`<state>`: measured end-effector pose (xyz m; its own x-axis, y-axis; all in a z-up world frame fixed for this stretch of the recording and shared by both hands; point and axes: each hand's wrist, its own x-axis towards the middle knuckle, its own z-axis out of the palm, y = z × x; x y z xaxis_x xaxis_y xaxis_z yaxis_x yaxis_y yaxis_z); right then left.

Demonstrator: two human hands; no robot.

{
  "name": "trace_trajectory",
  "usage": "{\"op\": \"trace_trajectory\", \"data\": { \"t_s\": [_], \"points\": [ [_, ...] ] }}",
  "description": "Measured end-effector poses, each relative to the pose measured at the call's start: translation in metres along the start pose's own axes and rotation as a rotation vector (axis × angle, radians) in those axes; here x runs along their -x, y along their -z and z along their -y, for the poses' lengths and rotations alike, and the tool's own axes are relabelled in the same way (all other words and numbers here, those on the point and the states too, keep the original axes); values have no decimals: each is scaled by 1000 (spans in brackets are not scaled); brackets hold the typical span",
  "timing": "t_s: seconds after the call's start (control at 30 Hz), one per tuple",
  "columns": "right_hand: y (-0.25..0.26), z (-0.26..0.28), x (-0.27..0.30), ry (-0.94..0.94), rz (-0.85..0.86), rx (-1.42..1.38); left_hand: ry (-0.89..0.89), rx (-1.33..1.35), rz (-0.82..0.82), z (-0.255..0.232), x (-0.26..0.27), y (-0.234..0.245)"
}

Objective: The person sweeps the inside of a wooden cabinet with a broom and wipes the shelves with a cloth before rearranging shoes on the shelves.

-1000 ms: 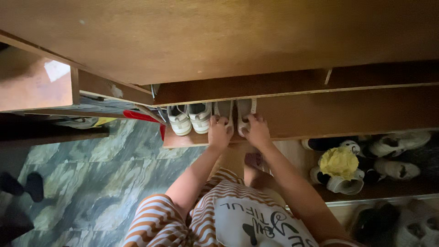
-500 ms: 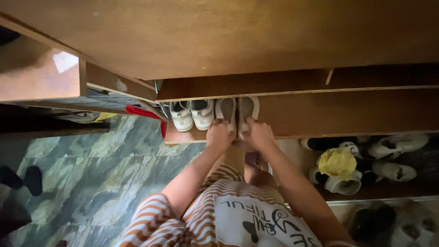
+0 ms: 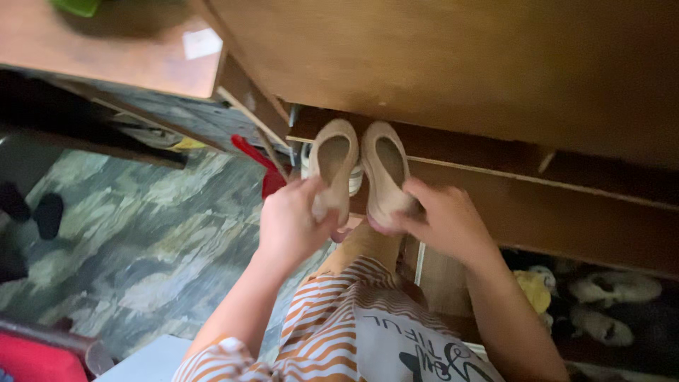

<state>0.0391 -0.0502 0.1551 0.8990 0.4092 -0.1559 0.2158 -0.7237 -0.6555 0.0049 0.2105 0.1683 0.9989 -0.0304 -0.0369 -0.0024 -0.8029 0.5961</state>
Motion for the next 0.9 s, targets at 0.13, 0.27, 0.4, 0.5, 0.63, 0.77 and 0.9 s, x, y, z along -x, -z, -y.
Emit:
{"op": "trace_trajectory", "data": {
  "t_s": [0.13,0.27,0.4,0.5,0.63,0.77,0.9],
  "points": [
    [-39,-13,-69,92,15,136,59,-42,-114,39,-42,-29],
    [-86,-36,-126,84,-36,168,142,-97,-101,84,-81,-65],
    [-134,-61,-167,58,-115,161,29,-87,-176,127,-125,-101],
    [-161,-81,-188,-81,-106,177,75,-81,-132,146,-149,-124],
    [-173,-112,-192,56,-231,-165,-66,61,-374,151,-152,-146],
    [-190,-122,-194,-164,-197,-367,22,144,-473,149,-136,-158],
    [-213,-136,-208,-281,-139,-393,72,184,-381,155,-134,-171]
  ]
}}
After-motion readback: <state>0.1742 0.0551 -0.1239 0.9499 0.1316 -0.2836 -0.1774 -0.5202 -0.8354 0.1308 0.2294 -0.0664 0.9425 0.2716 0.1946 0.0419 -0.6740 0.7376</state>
